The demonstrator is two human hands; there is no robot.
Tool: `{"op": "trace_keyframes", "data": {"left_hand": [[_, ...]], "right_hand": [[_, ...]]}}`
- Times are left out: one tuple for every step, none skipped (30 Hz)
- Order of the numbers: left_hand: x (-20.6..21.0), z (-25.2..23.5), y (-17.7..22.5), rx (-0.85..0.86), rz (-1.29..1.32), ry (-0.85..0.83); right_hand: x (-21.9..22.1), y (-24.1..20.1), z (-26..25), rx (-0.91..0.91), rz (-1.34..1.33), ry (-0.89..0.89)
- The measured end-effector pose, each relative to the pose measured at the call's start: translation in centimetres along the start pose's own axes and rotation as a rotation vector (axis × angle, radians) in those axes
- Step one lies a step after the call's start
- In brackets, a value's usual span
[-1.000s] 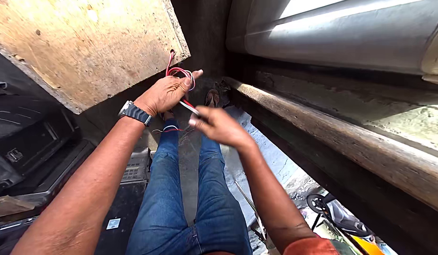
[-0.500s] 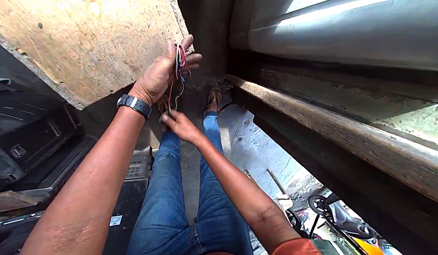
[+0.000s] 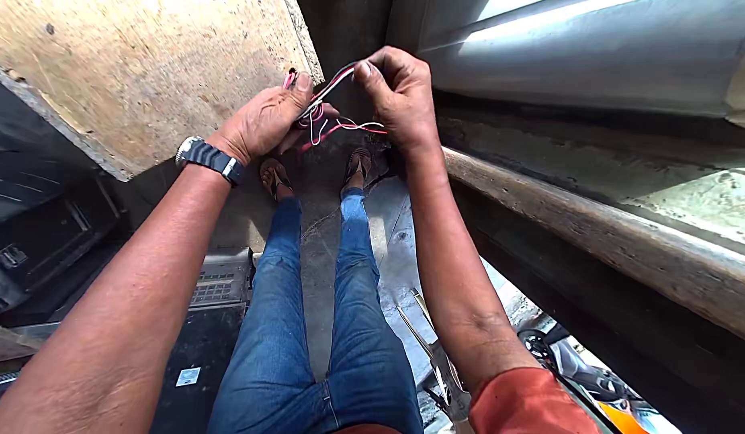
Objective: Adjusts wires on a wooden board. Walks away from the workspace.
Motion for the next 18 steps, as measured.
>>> {"op": "trace_keyframes", "data": {"left_hand": [[-0.3,-0.2,0.3,0.005,0.002,-0.002],[-0.6,-0.3,0.5,0.014,-0.010,-0.008],[-0.8,-0.3,0.6,0.036,-0.026,-0.016],[-1.0,-0.3,0.5,0.068,-0.078,-0.028],[-1.3,-0.4,0.3,0.091,-0.189,-0.062],[-1.8,-0.6,0.4,0.088,-0.306,-0.120],[-2.1,-0.7,0.5,0.078,-0.402,-0.169],[-2.3,-0.7,0.5,0.058,-0.486,-0.214],[-2.3,-0.8,0.5,0.031,-0.564,-0.264],[-2.4,-1.0,0.5,0.000,-0.645,-0.321],[-2.3,-1.2,0.5,-0.028,-0.716,-0.372],[-2.2,-1.4,0.4,-0.036,-0.771,-0.411],[-2.1,-1.5,0.3,-0.031,-0.796,-0.429],[-2.0,-1.5,0.2,-0.009,-0.784,-0.432],[-1.8,-1.4,0.1,0.036,-0.739,-0.418],[-1.6,-1.4,-0.1,0.090,-0.668,-0.375],[-1.4,-1.3,-0.2,0.129,-0.565,-0.320],[-1.1,-1.3,-0.1,0.149,-0.438,-0.256]], "right_hand": [[0.8,0.9,-0.7,-0.002,0.009,0.053],[1.6,1.9,-1.2,0.023,0.043,0.108],[2.4,2.9,-1.2,0.075,0.083,0.159],[3.0,3.9,-1.0,0.138,0.111,0.196],[3.3,4.7,-0.5,0.200,0.128,0.208],[3.2,5.2,0.1,0.254,0.131,0.188],[2.6,5.2,0.8,0.303,0.142,0.141],[1.6,4.9,1.6,0.357,0.186,0.072],[0.1,4.4,2.6,0.406,0.251,0.000],[-1.6,3.7,3.5,0.449,0.314,-0.066],[-3.4,3.0,4.3,0.477,0.361,-0.124],[-5.3,2.1,5.1,0.483,0.386,-0.176],[-7.0,1.4,5.8,0.461,0.385,-0.213],[-8.5,0.9,6.2,0.415,0.358,-0.230],[-9.7,0.7,6.2,0.356,0.319,-0.229],[-10.3,0.9,6.0,0.302,0.282,-0.200],[-10.4,1.4,5.5,0.264,0.262,-0.145],[-10.0,2.3,4.7,0.231,0.261,-0.075]]}}
Point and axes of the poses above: each hand's wrist, its own z-axis away from the middle knuckle, its own x-axis out of the palm, y = z × x, the point moved 1 cm from there along -z, towards the middle knuckle, and after that the axes turned 13 degrees about x, right-handed, at the moved point
